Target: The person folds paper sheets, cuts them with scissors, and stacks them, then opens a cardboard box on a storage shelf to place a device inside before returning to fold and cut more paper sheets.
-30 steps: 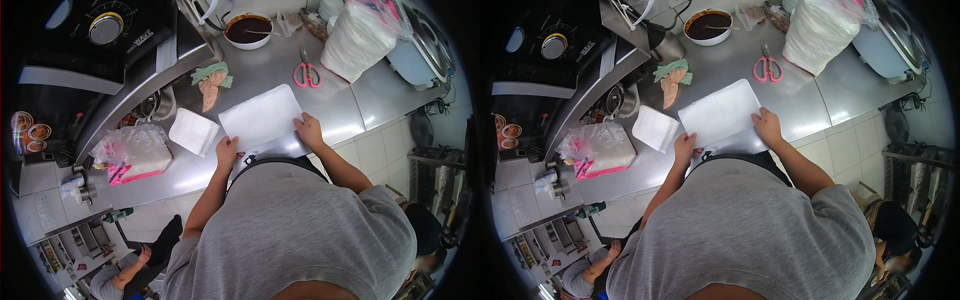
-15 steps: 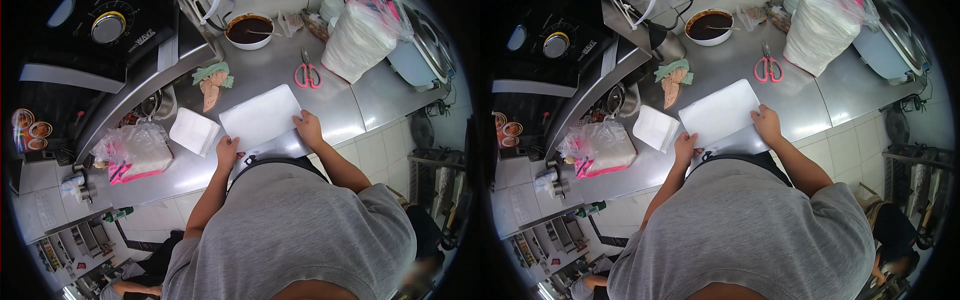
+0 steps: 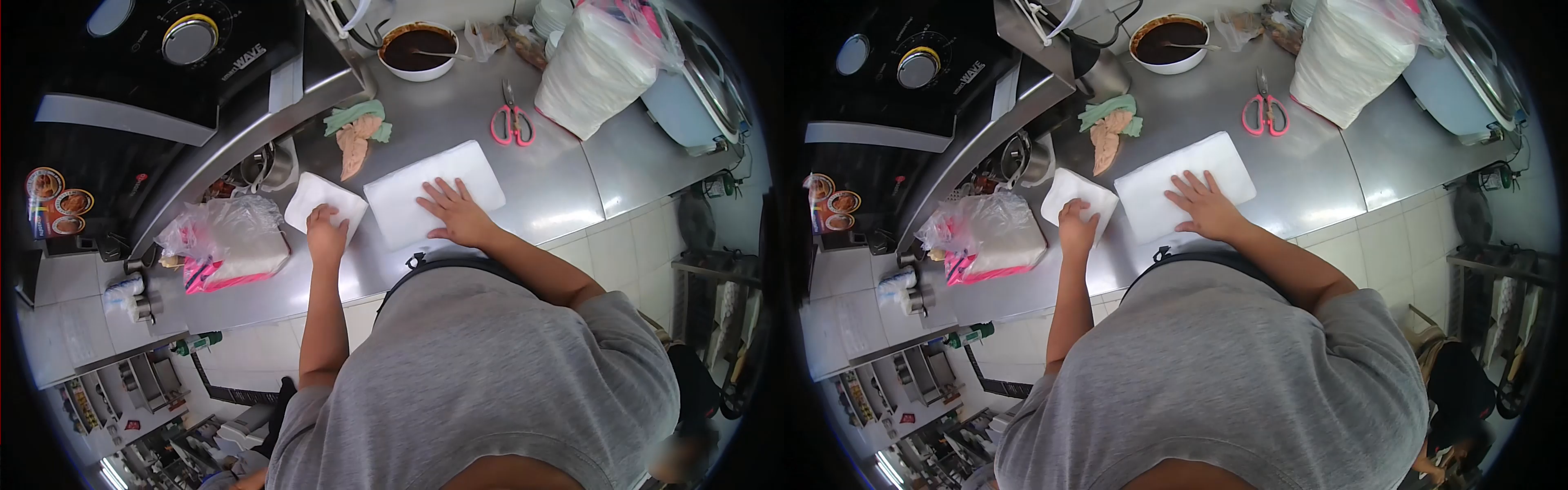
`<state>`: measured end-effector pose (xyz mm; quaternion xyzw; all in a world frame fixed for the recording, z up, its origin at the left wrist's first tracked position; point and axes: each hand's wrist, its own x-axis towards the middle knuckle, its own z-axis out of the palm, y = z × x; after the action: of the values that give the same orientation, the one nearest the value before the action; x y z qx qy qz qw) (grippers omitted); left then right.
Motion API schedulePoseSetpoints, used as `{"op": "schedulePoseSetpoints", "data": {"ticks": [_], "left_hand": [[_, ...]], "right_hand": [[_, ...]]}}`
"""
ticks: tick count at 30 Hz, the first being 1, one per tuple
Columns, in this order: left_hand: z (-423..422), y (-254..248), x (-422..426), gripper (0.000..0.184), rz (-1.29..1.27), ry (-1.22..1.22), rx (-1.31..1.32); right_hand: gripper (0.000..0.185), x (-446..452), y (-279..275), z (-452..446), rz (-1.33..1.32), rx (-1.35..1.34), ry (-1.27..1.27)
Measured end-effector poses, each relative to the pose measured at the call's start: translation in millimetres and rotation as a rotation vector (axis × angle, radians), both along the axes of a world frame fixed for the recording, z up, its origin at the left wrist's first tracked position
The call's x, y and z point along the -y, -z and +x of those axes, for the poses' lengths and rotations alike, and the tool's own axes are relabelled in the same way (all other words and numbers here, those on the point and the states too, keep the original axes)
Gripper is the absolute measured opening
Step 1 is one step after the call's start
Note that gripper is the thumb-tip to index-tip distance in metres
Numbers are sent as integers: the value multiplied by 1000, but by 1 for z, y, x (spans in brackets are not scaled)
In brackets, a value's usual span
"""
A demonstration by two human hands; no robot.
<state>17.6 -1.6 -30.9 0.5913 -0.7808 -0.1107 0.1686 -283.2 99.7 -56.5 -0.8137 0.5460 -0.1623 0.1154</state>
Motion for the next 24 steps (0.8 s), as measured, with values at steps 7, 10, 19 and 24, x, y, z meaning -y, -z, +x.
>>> {"op": "schedulePoseSetpoints", "data": {"ticks": [7, 10, 19, 24], "left_hand": [[26, 3, 13, 13, 124, -35, -329], [32, 4, 18, 14, 164, -45, -318], [3, -36, 14, 14, 79, -360, -943], [-65, -91, -16, 11, 393, -317, -1459]], "right_hand": [[70, 2, 1, -3, 36, 12, -7], [70, 2, 1, -3, 40, 10, -3], [72, 8, -49, 12, -3, 247, -5], [74, 15, -121, 34, 54, 716, -86]]}}
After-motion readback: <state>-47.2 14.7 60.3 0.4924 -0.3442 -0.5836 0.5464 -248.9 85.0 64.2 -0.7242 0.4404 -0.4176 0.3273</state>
